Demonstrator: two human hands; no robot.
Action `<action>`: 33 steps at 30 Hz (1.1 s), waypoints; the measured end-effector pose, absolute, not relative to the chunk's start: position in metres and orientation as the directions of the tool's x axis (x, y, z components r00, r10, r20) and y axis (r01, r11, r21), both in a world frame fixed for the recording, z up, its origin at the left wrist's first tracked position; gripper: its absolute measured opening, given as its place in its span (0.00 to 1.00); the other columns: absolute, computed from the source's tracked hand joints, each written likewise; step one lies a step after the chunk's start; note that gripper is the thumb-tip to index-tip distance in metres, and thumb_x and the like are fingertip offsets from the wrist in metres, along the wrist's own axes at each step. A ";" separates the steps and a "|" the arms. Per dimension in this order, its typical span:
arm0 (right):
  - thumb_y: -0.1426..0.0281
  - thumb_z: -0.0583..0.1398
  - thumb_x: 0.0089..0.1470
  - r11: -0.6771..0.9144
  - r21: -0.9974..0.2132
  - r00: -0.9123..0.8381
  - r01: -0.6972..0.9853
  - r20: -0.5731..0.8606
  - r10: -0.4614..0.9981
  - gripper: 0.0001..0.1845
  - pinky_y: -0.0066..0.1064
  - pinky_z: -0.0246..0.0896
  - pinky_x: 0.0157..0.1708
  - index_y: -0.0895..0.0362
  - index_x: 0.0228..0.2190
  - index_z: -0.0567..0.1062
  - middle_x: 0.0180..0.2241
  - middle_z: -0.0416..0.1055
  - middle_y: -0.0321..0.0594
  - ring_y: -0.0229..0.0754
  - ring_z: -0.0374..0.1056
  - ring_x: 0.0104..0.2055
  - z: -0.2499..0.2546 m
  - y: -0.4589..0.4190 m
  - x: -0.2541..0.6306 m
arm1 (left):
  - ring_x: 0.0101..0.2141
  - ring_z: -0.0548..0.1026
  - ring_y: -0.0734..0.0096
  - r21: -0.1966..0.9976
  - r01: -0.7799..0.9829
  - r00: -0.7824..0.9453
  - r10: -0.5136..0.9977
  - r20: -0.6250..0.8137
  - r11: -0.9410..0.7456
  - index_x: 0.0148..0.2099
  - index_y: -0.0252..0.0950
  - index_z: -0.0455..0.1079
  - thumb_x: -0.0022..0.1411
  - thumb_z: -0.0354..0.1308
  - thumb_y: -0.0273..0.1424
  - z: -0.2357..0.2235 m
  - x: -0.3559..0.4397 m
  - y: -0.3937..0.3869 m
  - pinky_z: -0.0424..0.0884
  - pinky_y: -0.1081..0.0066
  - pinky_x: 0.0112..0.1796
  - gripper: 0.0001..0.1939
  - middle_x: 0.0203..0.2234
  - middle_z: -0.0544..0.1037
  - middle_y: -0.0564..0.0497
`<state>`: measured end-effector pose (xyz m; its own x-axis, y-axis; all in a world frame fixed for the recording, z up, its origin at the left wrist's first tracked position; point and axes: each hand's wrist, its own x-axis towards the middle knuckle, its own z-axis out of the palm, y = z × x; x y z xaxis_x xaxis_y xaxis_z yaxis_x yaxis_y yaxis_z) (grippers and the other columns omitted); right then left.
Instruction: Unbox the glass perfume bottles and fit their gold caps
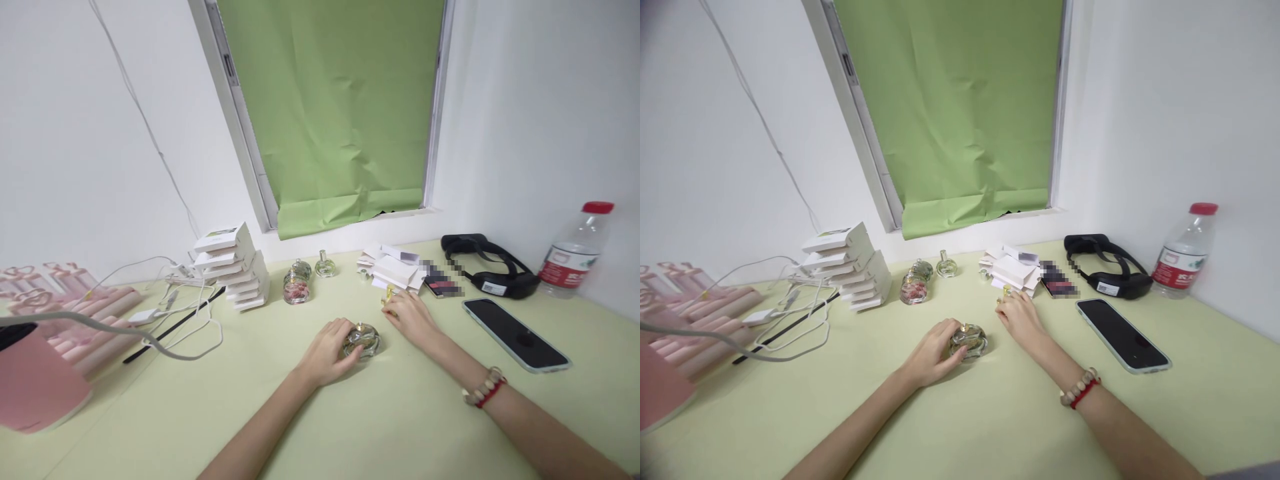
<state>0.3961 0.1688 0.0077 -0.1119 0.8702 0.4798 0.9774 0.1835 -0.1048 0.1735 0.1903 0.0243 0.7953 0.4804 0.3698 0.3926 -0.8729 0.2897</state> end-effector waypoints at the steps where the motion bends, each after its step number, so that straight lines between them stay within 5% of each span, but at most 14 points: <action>1: 0.75 0.58 0.51 0.185 -0.103 -0.114 0.977 0.481 0.869 0.09 0.36 0.50 0.38 0.54 0.25 0.77 0.29 0.73 0.41 0.45 0.65 0.38 0.007 0.169 0.396 | 0.33 0.65 0.67 0.289 0.390 0.795 0.478 0.372 -0.874 0.41 0.37 0.59 0.61 0.45 0.36 0.024 0.174 0.191 0.63 0.66 0.36 0.09 0.33 0.68 0.47; 11: 0.74 0.56 0.53 0.192 -0.192 -0.072 0.962 0.503 0.861 0.09 0.37 0.54 0.40 0.55 0.27 0.77 0.31 0.74 0.42 0.46 0.66 0.39 0.012 0.166 0.396 | 0.33 0.65 0.68 0.276 0.391 0.801 0.473 0.367 -0.878 0.40 0.37 0.59 0.62 0.44 0.37 0.026 0.174 0.190 0.62 0.66 0.35 0.10 0.32 0.68 0.47; 15: 0.67 0.57 0.53 0.332 -0.543 0.101 0.772 0.620 0.778 0.08 0.33 0.59 0.35 0.54 0.31 0.76 0.32 0.75 0.40 0.42 0.67 0.34 0.018 0.166 0.386 | 0.33 0.65 0.68 0.285 0.382 0.799 0.469 0.377 -0.879 0.39 0.37 0.60 0.62 0.43 0.36 0.028 0.174 0.189 0.62 0.66 0.36 0.10 0.32 0.68 0.47; 19: 0.60 0.57 0.51 0.419 -0.813 0.192 0.405 0.523 0.830 0.13 0.29 0.60 0.28 0.55 0.30 0.77 0.31 0.76 0.40 0.40 0.68 0.31 0.029 0.159 0.367 | 0.32 0.65 0.68 0.277 0.378 0.799 0.462 0.385 -0.883 0.38 0.37 0.59 0.62 0.43 0.37 0.027 0.174 0.190 0.62 0.67 0.35 0.10 0.31 0.68 0.48; 33: 0.65 0.61 0.48 0.542 -0.785 -0.020 0.301 0.563 0.826 0.08 0.30 0.60 0.34 0.53 0.32 0.78 0.33 0.73 0.39 0.39 0.67 0.37 0.025 0.149 0.349 | 0.31 0.64 0.69 0.272 0.363 0.807 0.447 0.385 -0.891 0.41 0.36 0.59 0.62 0.43 0.36 0.026 0.174 0.190 0.62 0.69 0.34 0.10 0.31 0.68 0.49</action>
<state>0.3491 0.1489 0.0255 -0.0198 0.8261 0.5632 0.3012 0.5421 -0.7845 0.1744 0.1898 0.0259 0.8072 0.4472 0.3854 0.3635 -0.8909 0.2724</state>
